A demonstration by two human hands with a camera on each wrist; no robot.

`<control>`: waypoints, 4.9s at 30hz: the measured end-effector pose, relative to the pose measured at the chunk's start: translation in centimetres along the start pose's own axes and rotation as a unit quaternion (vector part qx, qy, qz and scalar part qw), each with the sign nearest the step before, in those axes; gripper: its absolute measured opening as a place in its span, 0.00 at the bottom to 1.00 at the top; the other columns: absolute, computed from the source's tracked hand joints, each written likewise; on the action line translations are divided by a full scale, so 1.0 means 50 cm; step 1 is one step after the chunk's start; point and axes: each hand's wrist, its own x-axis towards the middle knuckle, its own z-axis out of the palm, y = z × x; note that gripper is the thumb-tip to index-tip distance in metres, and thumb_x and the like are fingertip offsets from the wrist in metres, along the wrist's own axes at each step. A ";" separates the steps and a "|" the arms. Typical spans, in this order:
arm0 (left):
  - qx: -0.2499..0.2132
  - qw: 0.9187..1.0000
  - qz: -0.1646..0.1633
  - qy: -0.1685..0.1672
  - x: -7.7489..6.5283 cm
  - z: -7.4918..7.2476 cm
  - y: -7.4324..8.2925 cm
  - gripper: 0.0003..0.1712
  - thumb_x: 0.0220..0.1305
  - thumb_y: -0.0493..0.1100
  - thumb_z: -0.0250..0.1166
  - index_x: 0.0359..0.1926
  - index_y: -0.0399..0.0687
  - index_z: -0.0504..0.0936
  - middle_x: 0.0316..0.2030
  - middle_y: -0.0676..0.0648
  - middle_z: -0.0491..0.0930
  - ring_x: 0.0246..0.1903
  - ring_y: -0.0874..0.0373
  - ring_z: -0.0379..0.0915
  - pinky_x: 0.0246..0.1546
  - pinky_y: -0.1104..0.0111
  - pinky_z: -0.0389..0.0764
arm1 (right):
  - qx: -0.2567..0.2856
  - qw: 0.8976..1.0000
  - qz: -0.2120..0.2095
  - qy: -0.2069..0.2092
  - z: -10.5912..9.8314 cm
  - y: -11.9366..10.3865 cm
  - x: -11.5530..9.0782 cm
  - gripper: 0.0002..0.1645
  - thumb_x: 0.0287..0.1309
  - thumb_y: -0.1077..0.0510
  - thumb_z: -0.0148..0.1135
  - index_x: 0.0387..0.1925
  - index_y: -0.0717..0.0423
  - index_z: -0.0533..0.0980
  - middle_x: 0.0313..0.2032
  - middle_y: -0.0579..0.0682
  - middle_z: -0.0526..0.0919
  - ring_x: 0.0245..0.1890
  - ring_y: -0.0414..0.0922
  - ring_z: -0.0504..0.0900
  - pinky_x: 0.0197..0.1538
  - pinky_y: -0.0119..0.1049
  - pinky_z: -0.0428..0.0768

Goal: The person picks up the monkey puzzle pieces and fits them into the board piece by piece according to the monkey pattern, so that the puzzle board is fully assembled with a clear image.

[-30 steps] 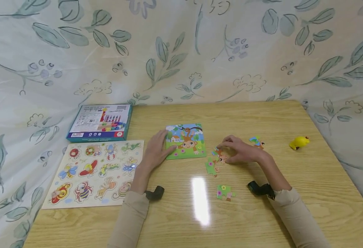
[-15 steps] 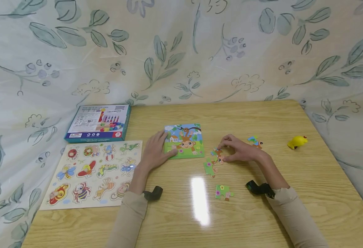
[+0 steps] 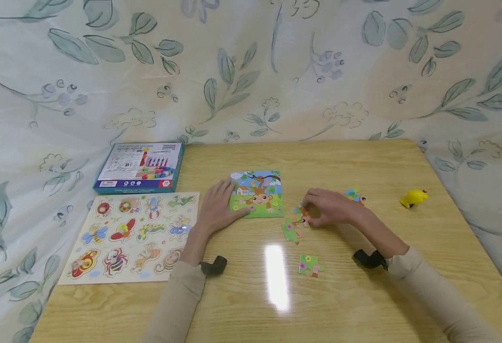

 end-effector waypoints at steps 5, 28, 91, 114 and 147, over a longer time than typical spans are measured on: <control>-0.003 1.000 -0.002 -0.001 0.004 0.004 0.005 0.57 0.55 0.79 0.54 0.76 0.52 0.53 0.77 0.47 0.49 0.76 0.47 0.45 0.76 0.51 0.51 | 0.005 1.000 0.025 -0.006 -0.007 0.001 0.002 0.18 0.53 0.49 0.68 0.43 0.52 0.78 0.43 0.46 0.80 0.44 0.44 0.80 0.46 0.42 0.83; 0.004 1.000 -0.018 -0.020 -0.005 0.002 0.012 0.58 0.57 0.81 0.47 0.77 0.54 0.46 0.78 0.49 0.43 0.78 0.49 0.38 0.77 0.50 0.46 | 0.106 0.993 0.006 0.051 -0.058 -0.044 0.179 0.22 0.59 0.54 0.64 0.53 0.61 0.77 0.44 0.56 0.78 0.44 0.53 0.78 0.47 0.43 0.81; 0.025 1.000 -0.003 -0.012 -0.006 0.001 0.017 0.55 0.59 0.77 0.51 0.77 0.52 0.49 0.78 0.48 0.45 0.77 0.49 0.41 0.77 0.49 0.48 | -0.026 0.998 -0.044 -0.039 -0.005 -0.072 0.253 0.14 0.62 0.53 0.63 0.46 0.55 0.80 0.41 0.53 0.76 0.38 0.46 0.74 0.38 0.36 0.79; 0.005 1.000 -0.007 -0.003 -0.004 -0.003 0.011 0.56 0.57 0.77 0.53 0.76 0.50 0.50 0.77 0.46 0.48 0.77 0.47 0.40 0.77 0.49 0.47 | -0.010 0.991 0.124 0.049 -0.063 0.058 -0.243 0.33 0.52 0.57 0.72 0.59 0.64 0.74 0.47 0.61 0.79 0.45 0.55 0.79 0.43 0.49 0.82; -0.004 1.000 -0.011 -0.008 -0.007 -0.002 0.014 0.56 0.59 0.76 0.53 0.77 0.51 0.49 0.78 0.47 0.45 0.77 0.48 0.39 0.78 0.51 0.43 | -0.002 0.995 0.095 0.028 -0.055 0.061 -0.254 0.34 0.46 0.59 0.75 0.55 0.67 0.75 0.47 0.60 0.78 0.45 0.54 0.80 0.43 0.48 0.83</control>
